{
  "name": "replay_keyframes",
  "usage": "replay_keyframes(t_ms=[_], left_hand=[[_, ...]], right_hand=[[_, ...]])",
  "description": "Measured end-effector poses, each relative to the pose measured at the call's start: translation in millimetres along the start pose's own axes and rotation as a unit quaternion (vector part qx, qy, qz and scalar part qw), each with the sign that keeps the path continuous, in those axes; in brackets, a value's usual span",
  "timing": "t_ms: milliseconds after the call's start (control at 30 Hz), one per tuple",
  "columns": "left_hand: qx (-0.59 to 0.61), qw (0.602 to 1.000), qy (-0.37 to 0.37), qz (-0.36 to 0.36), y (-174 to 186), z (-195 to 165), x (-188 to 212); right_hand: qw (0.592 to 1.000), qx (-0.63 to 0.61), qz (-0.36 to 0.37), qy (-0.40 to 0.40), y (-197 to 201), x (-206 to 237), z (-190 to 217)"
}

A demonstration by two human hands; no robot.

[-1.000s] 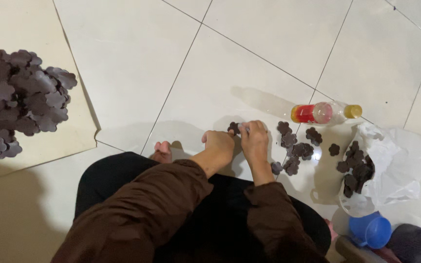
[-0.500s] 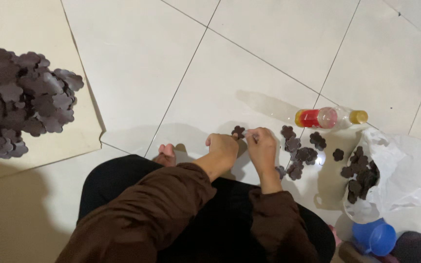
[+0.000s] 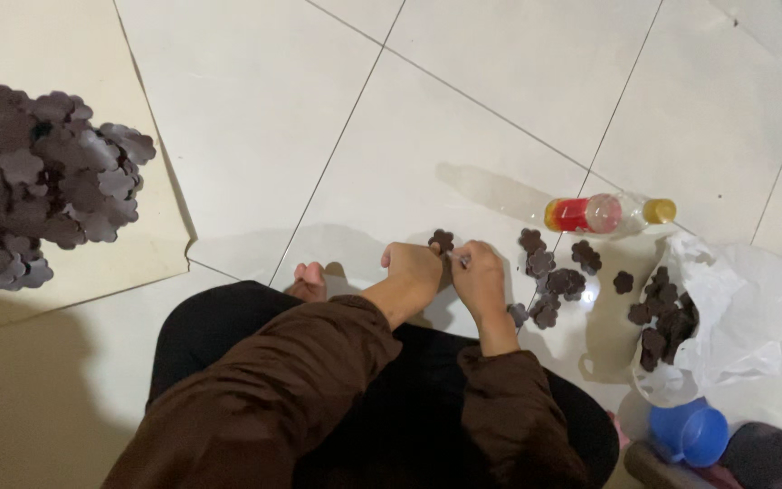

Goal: The person sits on the floor and repeatedly picks up small dark flower-shaped pieces, rubbing their edges with a small grey cloth. They handle the pieces one at a time, occasionally placing them on a nearby cardboard sheet or back on the floor.

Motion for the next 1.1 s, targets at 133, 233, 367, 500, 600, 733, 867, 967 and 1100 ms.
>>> replay_keyframes(t_ms=[133,233,367,500,600,733,867,967,1100], left_hand=[[-0.001,1.0,-0.005,0.013,2,-1,1],[-0.033,0.999,-0.015,0.026,0,-4,2],[-0.002,1.0,-0.006,0.025,2,-2,1],[0.004,1.0,-0.002,0.021,2,-2,2],[0.006,1.0,0.001,0.013,1,-2,4],[-0.001,1.0,0.007,-0.005,2,-1,2],[0.01,1.0,0.004,0.017,0,-2,0],[0.016,1.0,0.013,0.001,1,-1,0],[0.019,1.0,0.012,0.002,1,2,0]], right_hand=[[0.997,-0.039,-0.061,-0.024,11,-4,-3],[1.0,-0.022,-0.016,-0.008,0,-10,0],[1.0,-0.006,-0.005,0.015,-5,-12,-2],[1.0,-0.022,0.017,0.003,-2,-8,-8],[0.998,-0.048,0.002,-0.035,3,-6,-10],[0.995,-0.087,-0.043,0.023,4,-13,10],[0.994,-0.018,-0.05,0.09,2,-21,29],[0.994,0.016,-0.071,0.081,9,-29,28],[0.996,-0.072,-0.042,0.045,5,-31,23]])
Point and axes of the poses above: each hand's wrist, its own x-axis away from the middle knuckle, its own y-axis out of the back of the hand, z = x × y, the point moved 7 cm from there along -x, towards the middle knuckle, and after that the axes turned 4 degrees about -x, right-handed, at the moved point
